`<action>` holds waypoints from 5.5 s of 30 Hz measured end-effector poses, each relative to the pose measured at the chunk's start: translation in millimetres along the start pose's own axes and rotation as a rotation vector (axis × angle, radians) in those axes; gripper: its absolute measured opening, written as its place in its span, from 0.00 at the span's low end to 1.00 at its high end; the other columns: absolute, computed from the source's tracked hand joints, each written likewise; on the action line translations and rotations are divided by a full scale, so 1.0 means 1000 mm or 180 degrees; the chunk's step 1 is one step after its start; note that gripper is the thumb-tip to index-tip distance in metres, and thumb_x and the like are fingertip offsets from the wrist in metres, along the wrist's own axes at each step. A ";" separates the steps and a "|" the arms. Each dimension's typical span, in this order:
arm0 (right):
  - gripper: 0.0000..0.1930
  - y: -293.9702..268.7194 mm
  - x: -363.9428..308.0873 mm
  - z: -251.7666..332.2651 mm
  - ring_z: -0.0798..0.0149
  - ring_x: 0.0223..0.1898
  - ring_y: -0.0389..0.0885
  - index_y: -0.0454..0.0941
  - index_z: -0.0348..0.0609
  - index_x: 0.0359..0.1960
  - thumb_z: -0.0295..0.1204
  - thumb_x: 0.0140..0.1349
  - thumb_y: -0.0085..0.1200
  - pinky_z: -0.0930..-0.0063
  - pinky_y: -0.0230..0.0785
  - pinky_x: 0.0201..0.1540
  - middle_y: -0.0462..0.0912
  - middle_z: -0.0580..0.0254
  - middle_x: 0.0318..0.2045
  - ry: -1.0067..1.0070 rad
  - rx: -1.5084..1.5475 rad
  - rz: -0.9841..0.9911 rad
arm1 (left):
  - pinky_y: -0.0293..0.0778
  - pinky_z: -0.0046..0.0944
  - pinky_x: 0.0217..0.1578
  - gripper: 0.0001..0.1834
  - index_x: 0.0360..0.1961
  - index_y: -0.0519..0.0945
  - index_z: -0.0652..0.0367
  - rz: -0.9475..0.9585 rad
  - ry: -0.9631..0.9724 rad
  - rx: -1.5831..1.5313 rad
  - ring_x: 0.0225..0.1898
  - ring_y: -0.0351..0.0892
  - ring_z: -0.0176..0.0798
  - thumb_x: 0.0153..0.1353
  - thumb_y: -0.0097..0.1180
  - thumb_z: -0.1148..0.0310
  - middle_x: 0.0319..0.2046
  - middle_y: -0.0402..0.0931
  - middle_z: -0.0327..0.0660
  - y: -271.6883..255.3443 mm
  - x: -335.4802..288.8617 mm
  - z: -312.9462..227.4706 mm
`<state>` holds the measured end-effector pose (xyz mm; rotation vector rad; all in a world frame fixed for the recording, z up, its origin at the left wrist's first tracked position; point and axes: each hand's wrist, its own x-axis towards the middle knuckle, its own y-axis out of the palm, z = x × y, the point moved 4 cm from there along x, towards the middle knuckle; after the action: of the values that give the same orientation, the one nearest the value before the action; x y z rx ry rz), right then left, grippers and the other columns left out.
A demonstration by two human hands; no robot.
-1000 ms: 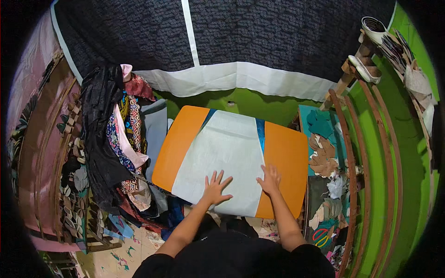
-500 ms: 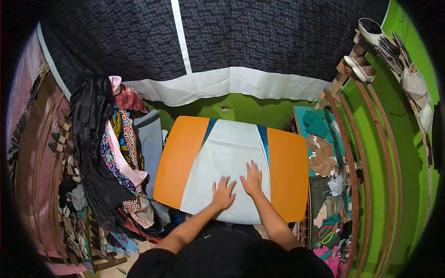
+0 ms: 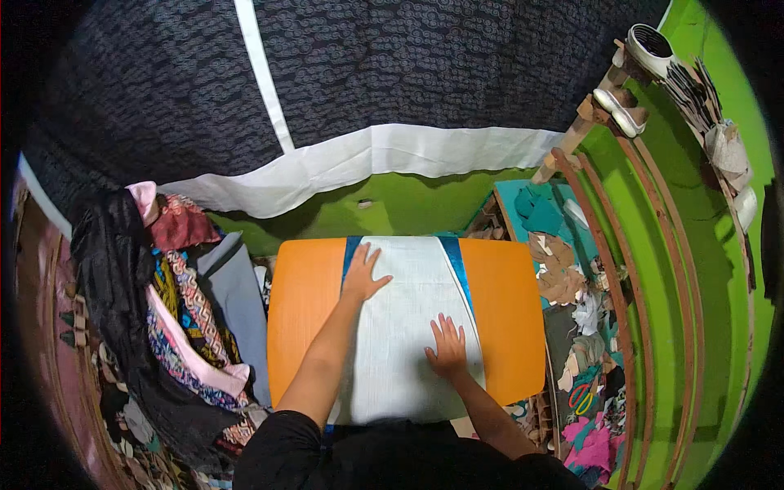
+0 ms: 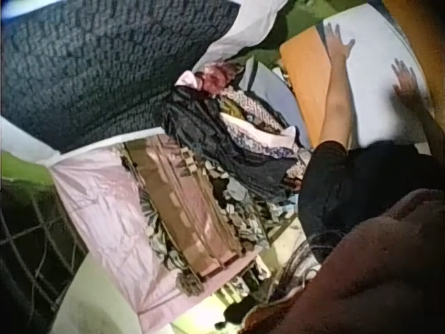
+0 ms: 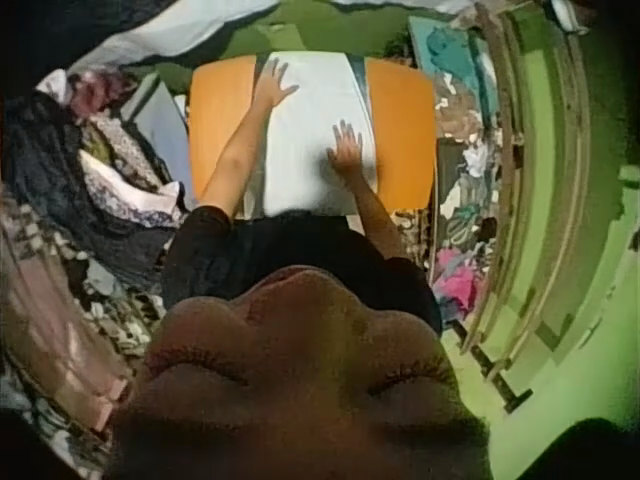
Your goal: Folding a teal satin fabric and then a black textured fabric on a small table.
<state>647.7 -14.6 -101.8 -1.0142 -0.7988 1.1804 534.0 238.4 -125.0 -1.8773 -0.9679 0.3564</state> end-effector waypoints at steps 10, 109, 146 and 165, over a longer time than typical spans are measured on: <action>0.35 0.003 0.016 0.000 0.53 0.63 0.44 0.52 0.49 0.59 0.39 0.48 0.50 0.48 0.35 0.61 0.46 0.57 0.62 0.0189 -0.0105 0.0301 | 0.48 0.46 0.58 0.34 0.56 0.61 0.59 -0.0501 -0.0663 -0.0050 0.60 0.47 0.55 0.51 0.49 0.52 0.60 0.48 0.53 0.001 0.042 0.025; 0.33 0.022 -0.210 -0.054 0.47 0.51 0.50 0.55 0.34 0.47 0.35 0.42 0.60 0.56 0.45 0.53 0.55 0.46 0.47 0.2457 0.0750 -0.2682 | 0.38 0.59 0.55 0.29 0.51 0.66 0.53 -0.0857 -0.0749 0.0024 0.60 0.43 0.56 0.48 0.53 0.55 0.57 0.52 0.51 -0.047 -0.289 -0.090; 0.13 0.060 -0.389 -0.064 0.73 0.29 0.74 0.76 0.35 0.34 0.33 0.51 0.55 0.79 0.66 0.32 0.78 0.65 0.28 0.1435 0.4047 -0.0522 | 0.68 0.36 0.40 0.21 0.42 0.72 0.63 -0.0067 -0.2662 -0.1987 0.37 0.75 0.39 0.48 0.58 0.63 0.36 0.76 0.46 0.080 -0.675 -0.060; 0.26 0.108 -0.592 -0.097 0.63 0.45 0.71 0.66 0.36 0.48 0.30 0.46 0.59 0.70 0.65 0.46 0.74 0.59 0.42 0.2245 0.4503 0.1330 | 0.68 0.33 0.39 0.25 0.38 0.77 0.63 0.1604 -0.2620 -0.2331 0.35 0.74 0.34 0.39 0.66 0.59 0.35 0.77 0.40 0.050 -0.817 -0.177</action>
<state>568.9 -605.1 -230.9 -0.2812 0.8179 1.2202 139.6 -495.3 -206.9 -2.7255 -1.2389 1.2882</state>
